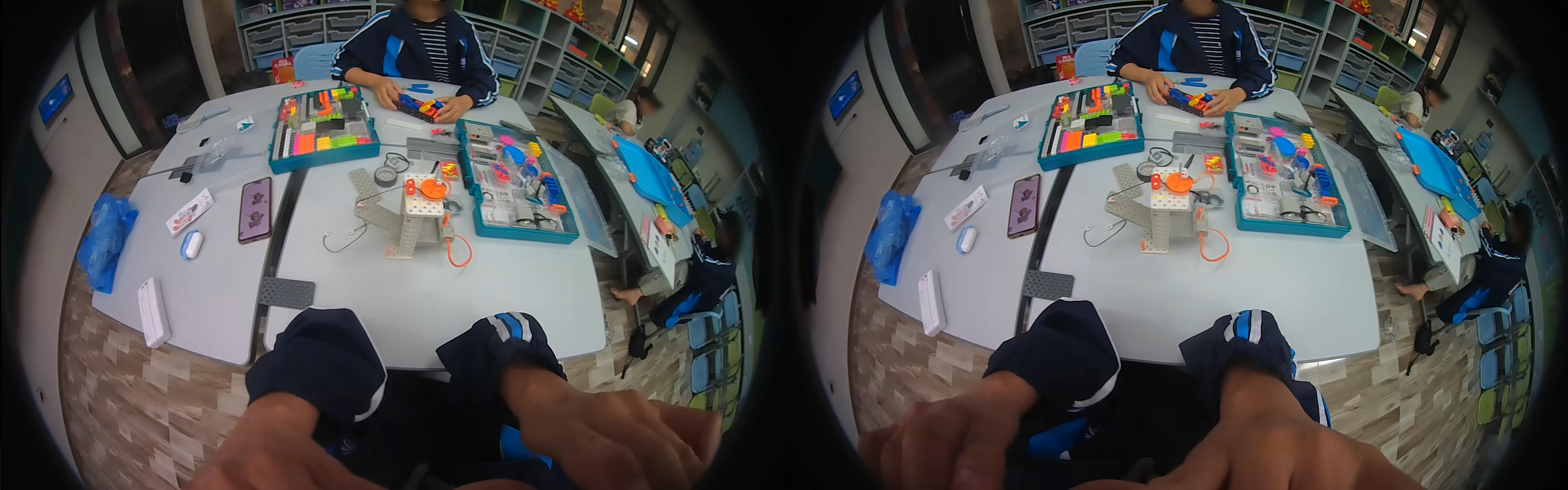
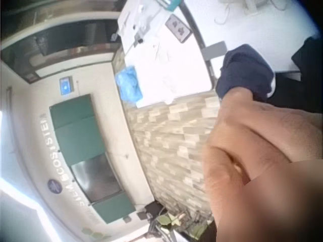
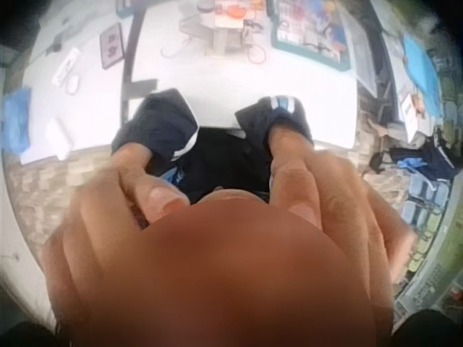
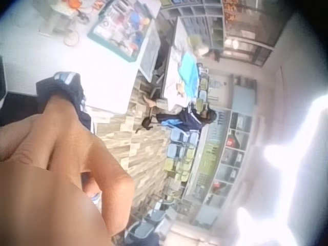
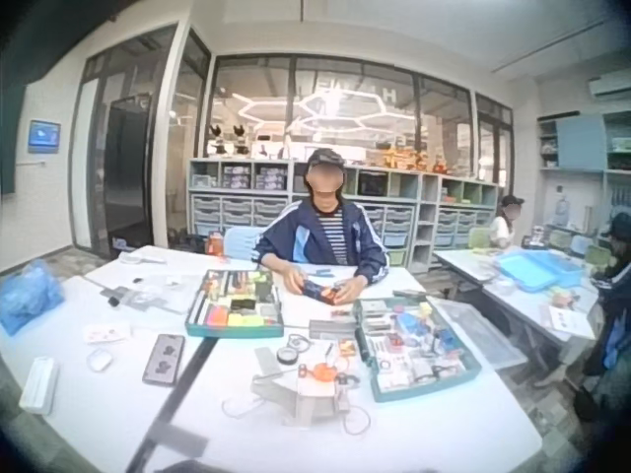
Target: The person assembles a small electronics project on a white table, connecting wires to a white perforated board with orange and red components. They repeatedly adjust the structure, check connections, and use a smartphone, likely for instructions. The person also handles a small black circular object and a gray rectangular piece, integrating them into the assembly.
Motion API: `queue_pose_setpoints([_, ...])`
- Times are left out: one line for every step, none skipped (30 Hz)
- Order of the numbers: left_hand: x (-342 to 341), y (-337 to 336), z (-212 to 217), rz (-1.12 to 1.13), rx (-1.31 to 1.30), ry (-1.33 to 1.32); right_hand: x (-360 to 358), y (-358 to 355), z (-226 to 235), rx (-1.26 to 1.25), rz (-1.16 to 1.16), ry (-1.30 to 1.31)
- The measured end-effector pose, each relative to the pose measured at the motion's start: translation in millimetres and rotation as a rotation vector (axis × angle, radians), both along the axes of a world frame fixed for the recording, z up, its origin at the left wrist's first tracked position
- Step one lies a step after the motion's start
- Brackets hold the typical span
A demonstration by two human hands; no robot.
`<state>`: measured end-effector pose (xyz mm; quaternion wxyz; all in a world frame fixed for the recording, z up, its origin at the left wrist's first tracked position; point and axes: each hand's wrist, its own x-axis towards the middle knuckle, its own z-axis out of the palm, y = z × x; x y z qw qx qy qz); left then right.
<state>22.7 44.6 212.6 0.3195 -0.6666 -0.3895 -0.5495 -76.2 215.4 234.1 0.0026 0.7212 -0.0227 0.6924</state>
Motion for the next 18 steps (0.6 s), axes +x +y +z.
queue_pose_setpoints([2.9,-8.4,2.6,0.027,0.025,0.079,0.6,-0.9,-0.3,0.009,-0.009,0.003])
queue_pose_setpoints([4.6,-16.1,4.5,0.047,0.048,0.146,2.3,-1.2,-0.4,0.012,-0.019,0.008])
queue_pose_setpoints([5.6,-22.7,6.1,0.062,0.069,0.205,3.1,-2.3,-0.7,0.016,-0.025,0.007])
queue_pose_setpoints([6.8,-28.2,8.0,0.07,0.088,0.258,4.0,-2.6,-0.1,0.019,-0.034,0.009])
queue_pose_setpoints([7.3,-33.7,9.9,0.074,0.104,0.309,4.6,-3.0,0.9,0.017,-0.049,0.011])
queue_pose_setpoints([8.9,-37.1,11.9,0.074,0.117,0.352,4.1,-2.2,3.1,0.009,-0.065,0.011])
queue_pose_setpoints([10.0,-41.3,13.8,0.074,0.128,0.393,4.6,-1.7,5.0,0.003,-0.071,0.012])
queue_pose_setpoints([12.2,-45.5,16.1,0.083,0.128,0.426,3.8,-1.7,6.4,-0.013,-0.083,-0.004])
queue_pose_setpoints([13.9,-49.8,18.5,0.091,0.13,0.464,4.3,-1.1,7.7,-0.021,-0.081,-0.005])
queue_pose_setpoints([15.9,-53.8,21.8,0.099,0.123,0.491,5.8,-0.4,8.2,-0.027,-0.08,-0.013])
queue_pose_setpoints([17.3,-57.1,25.8,0.107,0.113,0.52,6.9,0.2,8.4,-0.04,-0.084,-0.017])
queue_pose_setpoints([17.5,-59.4,30.0,0.125,0.092,0.55,10.3,2.0,8.9,-0.047,-0.094,-0.03])
queue_pose_setpoints([17.3,-61.5,34.8,0.144,0.069,0.58,12.9,3.1,9.0,-0.054,-0.08,-0.029])
queue_pose_setpoints([17.7,-62.0,39.7,0.175,0.041,0.606,16.4,4.3,9.4,-0.06,-0.078,-0.037])
queue_pose_setpoints([16.4,-63.9,45.1,0.198,0.02,0.641,19.6,4.7,10.7,-0.067,-0.076,-0.044])
queue_pose_setpoints([14.7,-65.5,50.2,0.22,0.007,0.682,23.7,4.7,13.1,-0.069,-0.077,-0.051])
queue_pose_setpoints([11.5,-64.9,53.4,0.215,0.01,0.722,24.9,3.0,16.5,-0.069,-0.088,-0.068])
queue_pose_setpoints([10.3,-63.1,55.6,0.191,0.029,0.764,26.4,-0.7,20.2,-0.069,-0.093,-0.083])
